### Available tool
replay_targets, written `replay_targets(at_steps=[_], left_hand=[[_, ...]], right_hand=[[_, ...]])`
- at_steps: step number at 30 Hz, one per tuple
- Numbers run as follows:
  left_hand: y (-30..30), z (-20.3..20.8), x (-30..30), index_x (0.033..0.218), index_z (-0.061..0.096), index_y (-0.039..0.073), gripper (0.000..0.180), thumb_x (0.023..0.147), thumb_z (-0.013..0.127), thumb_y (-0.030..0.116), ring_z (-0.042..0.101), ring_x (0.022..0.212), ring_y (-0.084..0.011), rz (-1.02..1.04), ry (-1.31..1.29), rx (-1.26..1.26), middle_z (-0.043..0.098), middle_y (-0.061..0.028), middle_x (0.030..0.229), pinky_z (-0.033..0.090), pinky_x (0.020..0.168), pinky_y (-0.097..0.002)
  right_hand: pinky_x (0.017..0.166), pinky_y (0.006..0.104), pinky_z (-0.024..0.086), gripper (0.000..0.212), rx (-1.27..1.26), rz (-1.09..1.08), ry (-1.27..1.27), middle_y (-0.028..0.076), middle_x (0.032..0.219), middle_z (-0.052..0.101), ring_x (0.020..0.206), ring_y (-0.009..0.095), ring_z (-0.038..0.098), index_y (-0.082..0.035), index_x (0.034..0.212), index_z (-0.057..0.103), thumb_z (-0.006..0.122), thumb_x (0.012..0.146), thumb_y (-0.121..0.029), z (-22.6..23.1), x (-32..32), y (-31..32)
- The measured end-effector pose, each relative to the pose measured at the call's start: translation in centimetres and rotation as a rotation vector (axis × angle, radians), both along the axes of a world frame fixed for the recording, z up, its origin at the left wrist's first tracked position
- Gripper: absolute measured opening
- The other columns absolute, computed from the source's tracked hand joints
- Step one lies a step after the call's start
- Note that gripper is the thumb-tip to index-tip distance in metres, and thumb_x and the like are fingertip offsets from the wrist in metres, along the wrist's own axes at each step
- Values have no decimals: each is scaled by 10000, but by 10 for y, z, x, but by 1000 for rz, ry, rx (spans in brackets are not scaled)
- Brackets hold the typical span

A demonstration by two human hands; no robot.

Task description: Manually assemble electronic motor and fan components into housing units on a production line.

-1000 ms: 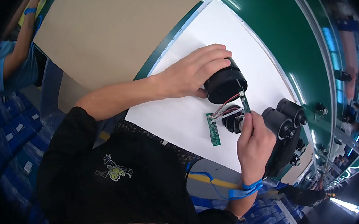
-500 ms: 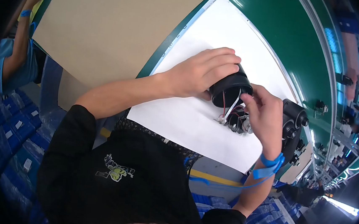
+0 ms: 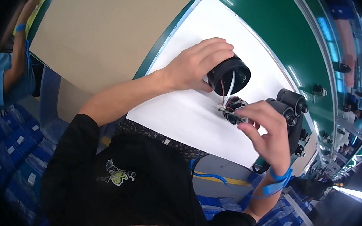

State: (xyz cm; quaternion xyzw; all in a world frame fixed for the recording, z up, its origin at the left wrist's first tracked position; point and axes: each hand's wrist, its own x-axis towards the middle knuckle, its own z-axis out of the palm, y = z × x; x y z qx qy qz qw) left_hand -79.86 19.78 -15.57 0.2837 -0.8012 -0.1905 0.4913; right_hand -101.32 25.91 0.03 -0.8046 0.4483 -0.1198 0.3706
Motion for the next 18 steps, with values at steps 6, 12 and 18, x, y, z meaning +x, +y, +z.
replay_targets(at_steps=[6, 12, 18], left_hand=[[-1, -6, -1, 1321, 397, 93, 1047, 409, 911, 73, 510, 1201, -396, -21, 24, 29, 516, -156, 1288, 492, 983, -430], [4, -9, -8, 1334, 374, 100, 1057, 427, 917, 80, 477, 1226, -397, -36, 3, 20, 491, -154, 1314, 465, 1010, -441], [5, -7, -12, 1326, 416, 91, 1019, 436, 911, 96, 482, 1206, -385, -29, 25, 7, 497, -146, 1298, 456, 1004, -438]], right_hand=[[578, 235, 495, 91, -233, -662, -154, 73, 794, 630, 614, 127, 601, 31, 968, 660, 626, 885, 44, -28, -6, 40], [619, 224, 524, 107, -315, -1026, -557, 84, 813, 634, 681, 138, 663, 70, 1016, 629, 591, 925, 28, -73, 34, 61], [576, 231, 517, 99, -406, -912, -413, 91, 796, 609, 658, 156, 670, 53, 981, 656, 637, 885, 36, -79, 51, 64]])
